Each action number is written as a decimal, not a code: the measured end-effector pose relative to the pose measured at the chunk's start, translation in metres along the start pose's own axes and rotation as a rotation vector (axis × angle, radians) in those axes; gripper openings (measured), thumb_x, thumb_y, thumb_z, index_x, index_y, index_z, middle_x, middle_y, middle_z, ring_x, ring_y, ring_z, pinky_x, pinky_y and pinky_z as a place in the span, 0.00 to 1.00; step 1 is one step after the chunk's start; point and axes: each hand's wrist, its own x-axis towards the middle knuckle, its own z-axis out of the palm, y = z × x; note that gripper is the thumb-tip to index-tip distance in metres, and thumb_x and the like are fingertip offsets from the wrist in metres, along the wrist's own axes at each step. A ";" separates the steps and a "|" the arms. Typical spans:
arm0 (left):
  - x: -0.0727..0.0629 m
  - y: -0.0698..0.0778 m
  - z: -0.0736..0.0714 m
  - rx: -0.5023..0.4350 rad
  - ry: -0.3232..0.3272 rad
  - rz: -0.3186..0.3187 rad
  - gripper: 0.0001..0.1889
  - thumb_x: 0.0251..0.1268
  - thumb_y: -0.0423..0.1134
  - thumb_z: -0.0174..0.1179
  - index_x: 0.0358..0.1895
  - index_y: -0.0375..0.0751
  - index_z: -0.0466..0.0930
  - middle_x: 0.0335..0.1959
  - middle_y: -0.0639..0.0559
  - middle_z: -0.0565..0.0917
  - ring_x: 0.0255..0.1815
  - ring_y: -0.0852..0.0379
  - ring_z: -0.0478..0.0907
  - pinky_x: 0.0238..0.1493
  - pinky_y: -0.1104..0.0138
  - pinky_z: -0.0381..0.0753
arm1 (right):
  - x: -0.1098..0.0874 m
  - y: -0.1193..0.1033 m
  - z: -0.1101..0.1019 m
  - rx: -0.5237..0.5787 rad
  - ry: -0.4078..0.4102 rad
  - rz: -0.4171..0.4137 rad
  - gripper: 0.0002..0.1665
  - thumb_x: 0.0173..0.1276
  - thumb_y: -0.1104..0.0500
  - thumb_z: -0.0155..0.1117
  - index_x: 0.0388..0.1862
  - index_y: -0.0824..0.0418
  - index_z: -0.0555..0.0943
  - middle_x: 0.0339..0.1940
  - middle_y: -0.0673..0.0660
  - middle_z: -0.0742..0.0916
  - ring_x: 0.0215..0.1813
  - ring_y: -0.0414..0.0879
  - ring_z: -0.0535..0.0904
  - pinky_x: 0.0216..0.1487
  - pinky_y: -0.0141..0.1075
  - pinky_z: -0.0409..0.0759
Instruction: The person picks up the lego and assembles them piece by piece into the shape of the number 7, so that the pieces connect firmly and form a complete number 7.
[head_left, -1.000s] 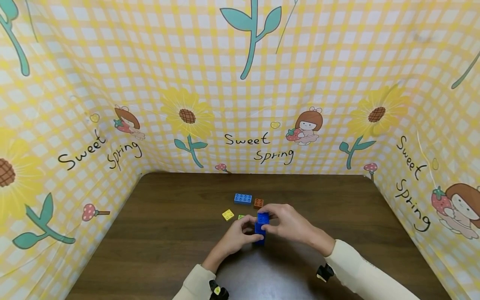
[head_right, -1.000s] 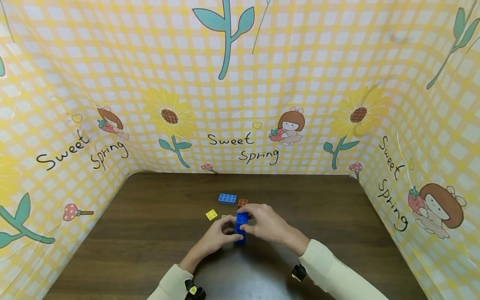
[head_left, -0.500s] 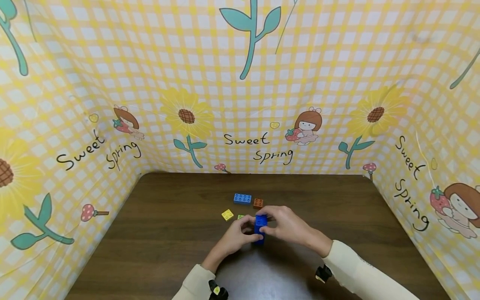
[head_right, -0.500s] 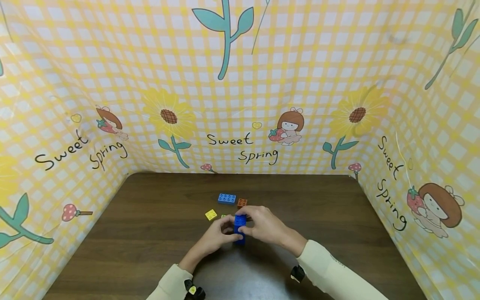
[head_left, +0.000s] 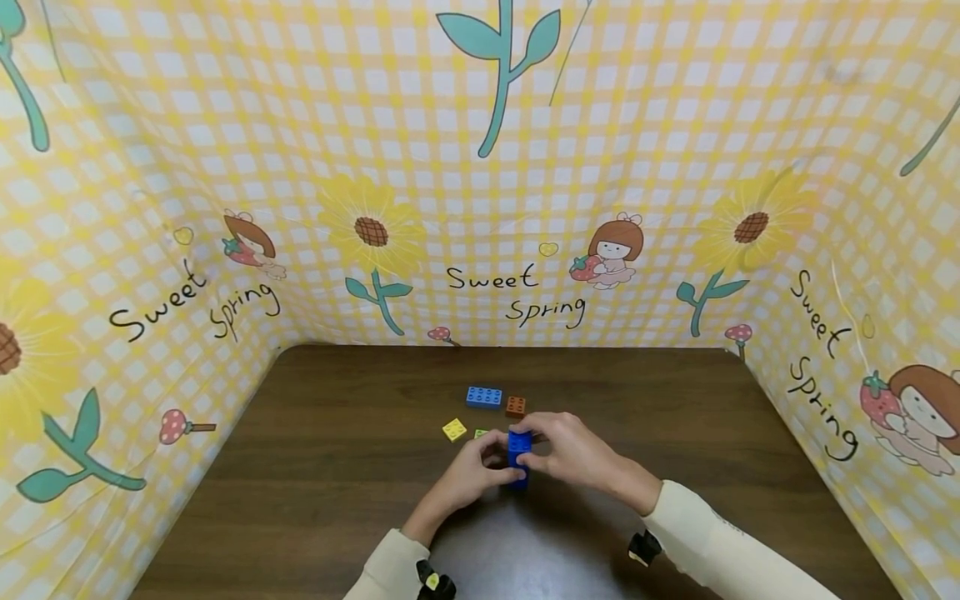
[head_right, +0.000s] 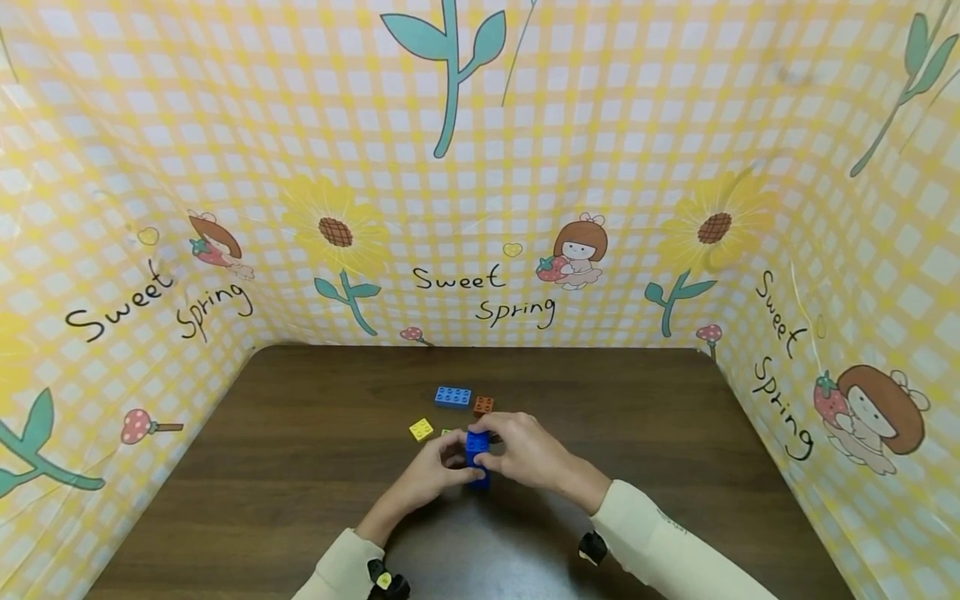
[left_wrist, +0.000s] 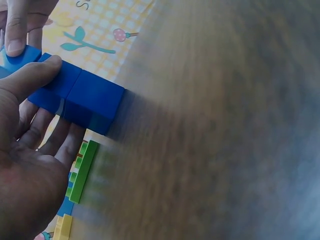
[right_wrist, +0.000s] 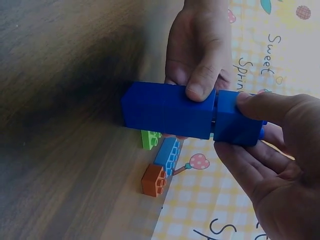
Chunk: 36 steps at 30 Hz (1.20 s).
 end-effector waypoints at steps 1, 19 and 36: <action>0.000 0.000 0.000 -0.003 0.000 0.000 0.17 0.70 0.35 0.72 0.57 0.35 0.80 0.56 0.42 0.85 0.58 0.47 0.86 0.60 0.63 0.86 | 0.000 0.000 0.000 0.000 0.000 0.000 0.21 0.71 0.63 0.76 0.60 0.65 0.85 0.58 0.62 0.91 0.55 0.52 0.91 0.53 0.45 0.90; 0.000 0.000 0.000 -0.009 0.000 -0.019 0.18 0.69 0.34 0.73 0.58 0.36 0.80 0.58 0.42 0.85 0.58 0.50 0.86 0.60 0.64 0.86 | 0.003 0.000 0.001 0.081 -0.019 0.061 0.20 0.69 0.66 0.76 0.58 0.66 0.86 0.57 0.64 0.91 0.56 0.55 0.91 0.52 0.42 0.90; -0.001 0.009 0.001 -0.015 -0.018 -0.062 0.20 0.71 0.35 0.71 0.61 0.35 0.78 0.60 0.41 0.83 0.62 0.43 0.85 0.64 0.54 0.85 | 0.003 -0.004 0.002 0.139 -0.011 0.149 0.20 0.67 0.65 0.78 0.56 0.65 0.86 0.57 0.64 0.90 0.59 0.60 0.89 0.56 0.52 0.88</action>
